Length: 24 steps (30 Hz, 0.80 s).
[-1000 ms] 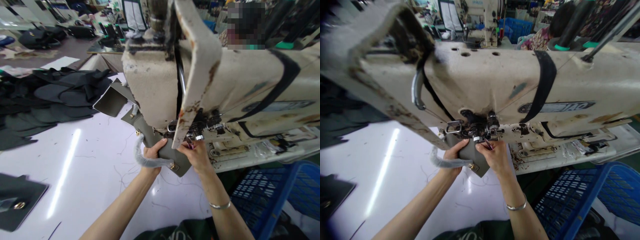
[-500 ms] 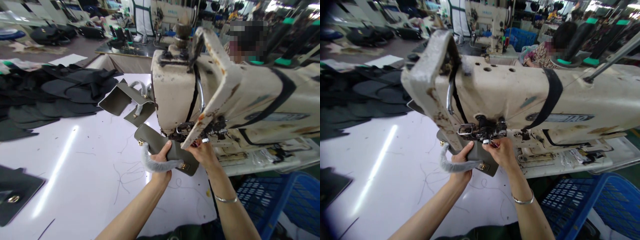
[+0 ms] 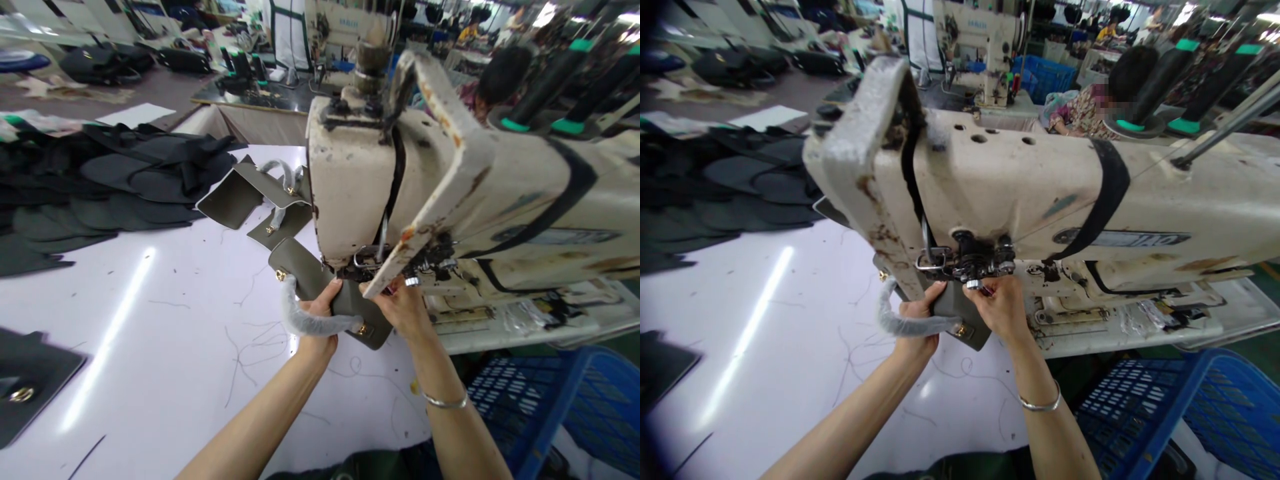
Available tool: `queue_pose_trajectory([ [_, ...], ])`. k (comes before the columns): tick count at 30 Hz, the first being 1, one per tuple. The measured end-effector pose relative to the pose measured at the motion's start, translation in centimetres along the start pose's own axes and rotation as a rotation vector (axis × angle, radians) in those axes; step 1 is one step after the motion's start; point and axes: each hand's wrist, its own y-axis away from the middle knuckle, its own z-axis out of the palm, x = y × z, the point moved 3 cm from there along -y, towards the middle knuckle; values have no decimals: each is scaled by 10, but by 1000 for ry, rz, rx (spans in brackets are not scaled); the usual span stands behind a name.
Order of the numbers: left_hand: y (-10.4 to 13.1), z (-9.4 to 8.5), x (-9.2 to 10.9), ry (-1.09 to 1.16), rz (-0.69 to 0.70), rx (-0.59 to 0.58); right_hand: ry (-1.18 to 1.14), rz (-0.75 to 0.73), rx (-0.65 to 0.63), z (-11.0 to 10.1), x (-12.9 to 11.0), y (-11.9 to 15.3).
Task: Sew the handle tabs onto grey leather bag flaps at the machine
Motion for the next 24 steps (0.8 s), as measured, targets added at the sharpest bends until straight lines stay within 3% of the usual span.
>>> queue_pose_trajectory([
  [7,-3,3,10,42,-23,-12,-41,4,28,9,5,8],
  [12,-7,3,15,65,-36,-79,-3,29,87,14,5,14],
  [18,-9,-2,22,-22,-108,-258,16,65,167,20,0,20],
  [24,-8,-3,22,-21,-97,-282,-65,96,182,24,-1,24],
])
